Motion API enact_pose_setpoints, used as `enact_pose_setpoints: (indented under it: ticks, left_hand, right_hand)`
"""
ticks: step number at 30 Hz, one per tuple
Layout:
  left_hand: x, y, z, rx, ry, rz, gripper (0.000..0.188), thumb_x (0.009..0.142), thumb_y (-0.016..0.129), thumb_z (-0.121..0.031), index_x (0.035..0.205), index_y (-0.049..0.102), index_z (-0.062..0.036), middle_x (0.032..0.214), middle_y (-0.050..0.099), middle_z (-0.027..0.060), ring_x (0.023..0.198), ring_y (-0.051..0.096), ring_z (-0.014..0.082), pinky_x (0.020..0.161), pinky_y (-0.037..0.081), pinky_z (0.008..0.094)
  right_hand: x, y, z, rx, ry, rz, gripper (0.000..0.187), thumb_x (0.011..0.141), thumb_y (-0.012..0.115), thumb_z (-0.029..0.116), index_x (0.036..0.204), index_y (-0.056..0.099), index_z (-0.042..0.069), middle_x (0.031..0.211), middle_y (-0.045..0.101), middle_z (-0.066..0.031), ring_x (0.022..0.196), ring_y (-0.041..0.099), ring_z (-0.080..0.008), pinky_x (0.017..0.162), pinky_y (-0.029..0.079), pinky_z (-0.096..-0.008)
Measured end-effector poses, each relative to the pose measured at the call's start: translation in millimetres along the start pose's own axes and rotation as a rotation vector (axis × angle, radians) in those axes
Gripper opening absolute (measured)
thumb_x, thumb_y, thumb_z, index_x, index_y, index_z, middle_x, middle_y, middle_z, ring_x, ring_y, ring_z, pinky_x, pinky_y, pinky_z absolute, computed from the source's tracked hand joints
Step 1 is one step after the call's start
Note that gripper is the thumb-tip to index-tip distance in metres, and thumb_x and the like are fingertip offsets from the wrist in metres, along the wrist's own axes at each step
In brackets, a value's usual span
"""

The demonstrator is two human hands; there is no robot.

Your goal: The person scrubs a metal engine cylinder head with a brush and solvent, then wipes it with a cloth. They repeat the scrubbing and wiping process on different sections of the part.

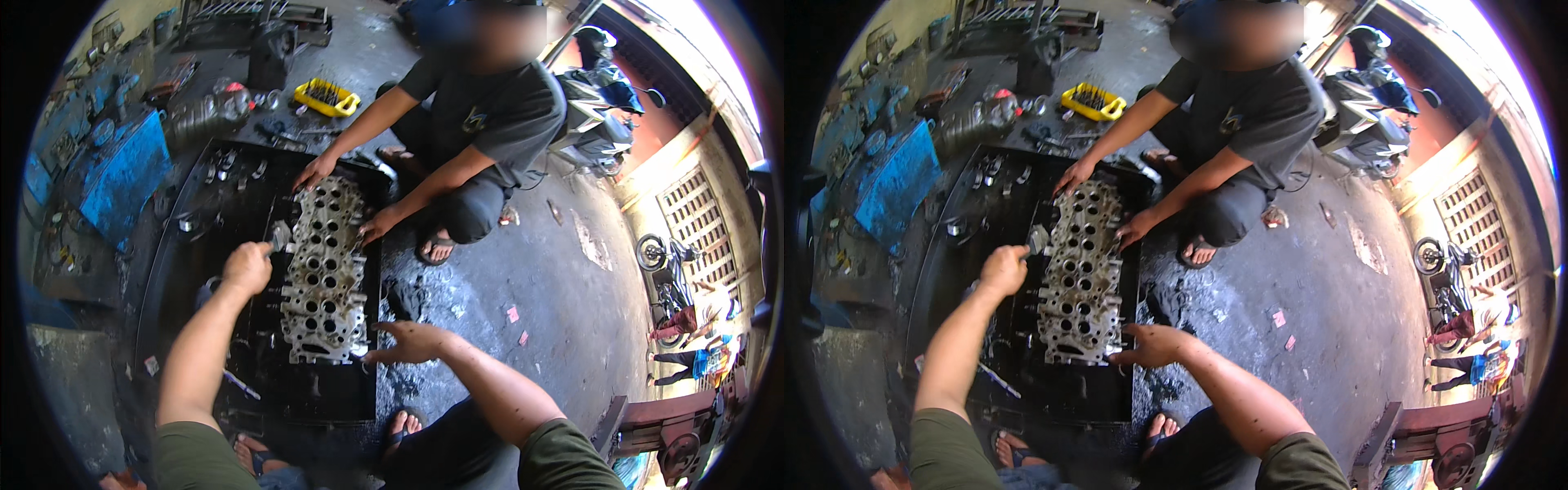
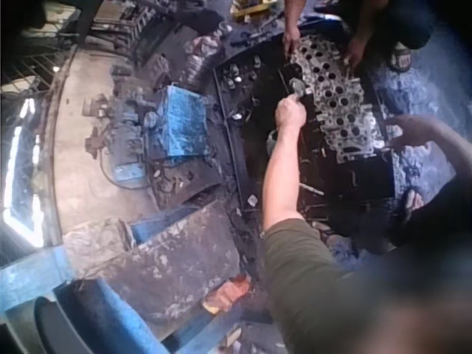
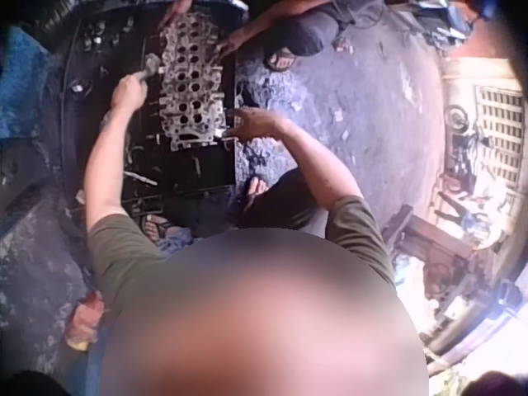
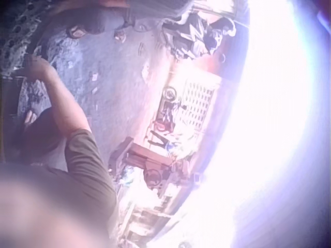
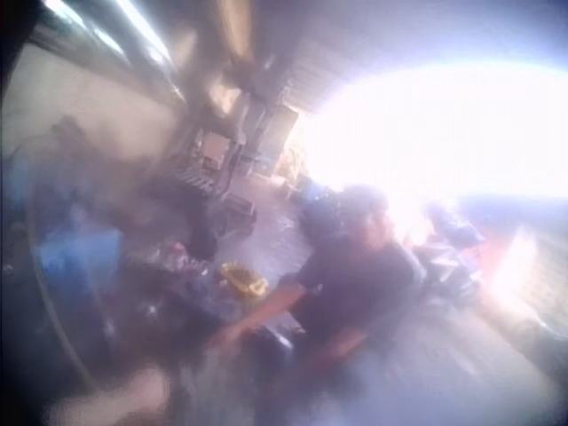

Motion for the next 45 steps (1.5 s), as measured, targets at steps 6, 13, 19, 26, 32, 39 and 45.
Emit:
enact_pose_setpoints:
  ticks: [6,13,19,26,32,39,45]
  left_hand:
    - [-96.6,-37.1,114.2,0.075,-0.28,0.133,0.038,0.1,0.061,-0.02,0.137,0.064,-0.0093,0.125,0.071,0.0252,0.118,0.067,0.0423,0.102,0.054,0.0524]
    - [-255.3,5.7,188.1,-0.246,-0.521,-0.163,0.035,0.105,0.062,-0.017,0.139,0.062,-0.0074,0.13,0.07,0.0203,0.123,0.066,0.0416,0.103,0.053,0.0467]
    - [-282.4,9.3,209.1,-0.086,-0.606,-0.274,0.042,0.103,0.065,-0.023,0.143,0.06,-0.0137,0.141,0.064,0.0159,0.129,0.061,0.0389,0.107,0.05,0.0497]
    - [-221.8,11.4,143.7,-0.264,-0.266,-0.425,0.031,0.092,0.078,-0.021,0.121,0.073,-0.0097,0.119,0.073,0.0101,0.115,0.068,0.032,0.1,0.054,0.0424]
    - [-193.5,112.4,98.5,-0.761,-0.633,0.115,0.036,0.104,0.059,-0.029,0.124,0.07,-0.0001,0.121,0.075,0.0211,0.115,0.072,0.036,0.1,0.055,0.0433]
    - [-168.2,147.6,99.2,-1.163,-0.753,0.154,0.036,0.109,0.049,-0.026,0.127,0.069,-0.0011,0.122,0.075,0.0156,0.115,0.07,0.0241,0.101,0.052,0.0389]
    - [-187.5,141.1,92.1,-1.295,-0.819,0.305,0.068,0.111,0.042,-0.062,0.134,0.066,-0.002,0.11,0.072,0.0089,0.101,0.062,0.0148,0.096,0.05,0.0384]
  right_hand:
    - [23.7,30.1,6.6,0.032,-0.117,-0.026,0.096,0.092,0.071,0.07,0.154,0.049,0.0,0.142,0.062,-0.0322,0.136,0.059,-0.044,0.114,0.048,-0.0459]
    - [109.8,109.0,120.4,-0.189,-0.514,-0.125,0.095,0.092,0.078,0.052,0.163,0.036,0.006,0.168,0.033,-0.0265,0.151,0.039,-0.0463,0.124,0.038,-0.0513]
    - [214.9,144.6,174.6,-0.384,-0.299,-0.281,0.083,0.086,0.083,0.038,0.155,0.048,0.008,0.158,0.047,-0.0223,0.147,0.044,-0.0423,0.123,0.038,-0.0515]
    - [248.3,125.4,163.8,-0.292,-0.197,-0.348,0.05,0.081,0.087,0.025,0.125,0.069,0.009,0.123,0.07,-0.0208,0.118,0.067,-0.0393,0.103,0.055,-0.0456]
    - [269.4,134.5,169.8,-0.474,-0.038,-0.242,0.032,0.094,0.065,0.029,0.117,0.071,0.007,0.115,0.075,-0.0263,0.113,0.071,-0.0432,0.097,0.056,-0.0515]
    - [273.9,121.7,174.8,-0.374,-0.05,-0.12,0.038,0.093,0.06,0.026,0.121,0.074,0.005,0.118,0.074,-0.0274,0.115,0.07,-0.0429,0.101,0.055,-0.0473]
    - [279.6,124.7,179.8,-0.392,-0.026,-0.111,0.032,0.094,0.065,0.027,0.112,0.076,0.003,0.113,0.074,-0.0279,0.111,0.071,-0.0441,0.096,0.057,-0.048]
Point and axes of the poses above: each hand's wrist, its own x-axis towards the middle knuckle, its own y-axis out of the palm, z = x × y, the point moved 3 cm from there along x, towards the middle knuckle
